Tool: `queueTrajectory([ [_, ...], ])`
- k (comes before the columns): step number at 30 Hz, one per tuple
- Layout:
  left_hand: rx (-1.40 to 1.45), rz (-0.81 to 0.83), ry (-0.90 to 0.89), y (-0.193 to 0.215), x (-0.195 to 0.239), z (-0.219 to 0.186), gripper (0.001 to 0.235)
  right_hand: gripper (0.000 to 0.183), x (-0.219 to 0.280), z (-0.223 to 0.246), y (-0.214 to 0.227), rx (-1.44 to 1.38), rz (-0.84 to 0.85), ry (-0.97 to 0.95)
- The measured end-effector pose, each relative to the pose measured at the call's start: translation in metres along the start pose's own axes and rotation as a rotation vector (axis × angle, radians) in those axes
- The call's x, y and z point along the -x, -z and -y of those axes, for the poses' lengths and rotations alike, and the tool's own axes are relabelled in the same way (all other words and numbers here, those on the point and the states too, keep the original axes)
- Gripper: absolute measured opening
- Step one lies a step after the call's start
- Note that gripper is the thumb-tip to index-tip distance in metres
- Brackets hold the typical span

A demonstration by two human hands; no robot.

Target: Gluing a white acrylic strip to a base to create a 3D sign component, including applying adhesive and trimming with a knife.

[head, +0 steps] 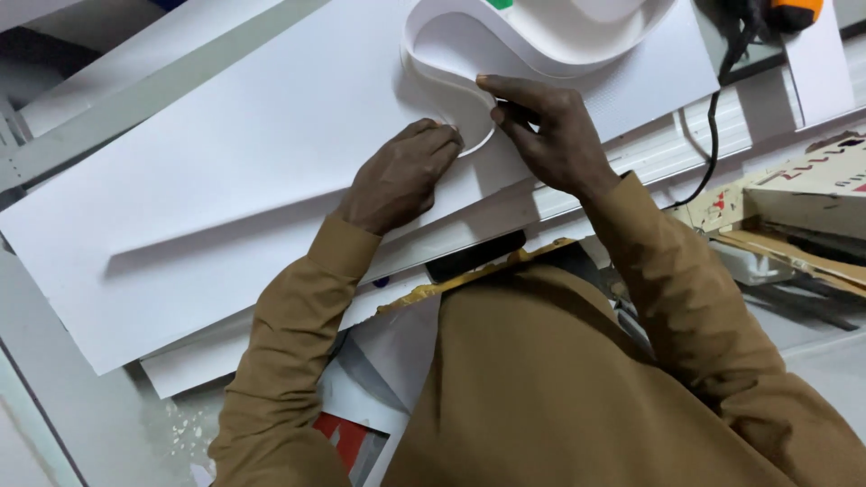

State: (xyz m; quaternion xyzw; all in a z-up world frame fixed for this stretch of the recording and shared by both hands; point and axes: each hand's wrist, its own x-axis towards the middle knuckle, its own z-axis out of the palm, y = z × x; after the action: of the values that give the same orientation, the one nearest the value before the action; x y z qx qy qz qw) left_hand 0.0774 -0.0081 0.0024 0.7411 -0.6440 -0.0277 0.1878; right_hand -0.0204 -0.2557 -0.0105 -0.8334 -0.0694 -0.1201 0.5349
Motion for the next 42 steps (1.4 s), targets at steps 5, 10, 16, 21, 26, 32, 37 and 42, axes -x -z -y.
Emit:
queueTrajectory([
  [5,0.026,-0.016,0.003,0.002,0.0,-0.004,0.038,0.037,0.0,0.001,0.004,-0.196,0.01,-0.027],
  [10,0.066,-0.045,0.006,-0.001,-0.007,-0.012,0.039,0.047,-0.003,-0.003,-0.007,-0.098,0.01,-0.012],
  [16,0.013,0.031,0.154,-0.013,-0.007,-0.011,0.027,0.044,-0.017,0.012,-0.003,0.066,-0.041,-0.034],
  [21,0.116,0.08,0.271,-0.06,0.007,0.005,0.063,0.053,-0.028,-0.003,-0.011,0.299,0.069,-0.013],
  [26,0.076,0.059,0.223,-0.043,0.003,0.0,0.054,0.042,-0.035,0.021,-0.018,0.546,0.091,-0.023],
  [32,0.073,0.146,0.315,-0.005,-0.022,-0.003,0.014,0.043,-0.09,0.019,-0.034,0.646,0.053,0.223],
  [37,0.074,0.053,0.212,0.023,-0.015,-0.017,0.018,0.058,-0.171,-0.008,-0.057,0.573,0.032,0.265],
  [42,0.055,0.04,0.191,0.029,-0.011,-0.029,0.022,0.085,-0.222,-0.075,-0.076,0.893,0.054,-0.014],
])
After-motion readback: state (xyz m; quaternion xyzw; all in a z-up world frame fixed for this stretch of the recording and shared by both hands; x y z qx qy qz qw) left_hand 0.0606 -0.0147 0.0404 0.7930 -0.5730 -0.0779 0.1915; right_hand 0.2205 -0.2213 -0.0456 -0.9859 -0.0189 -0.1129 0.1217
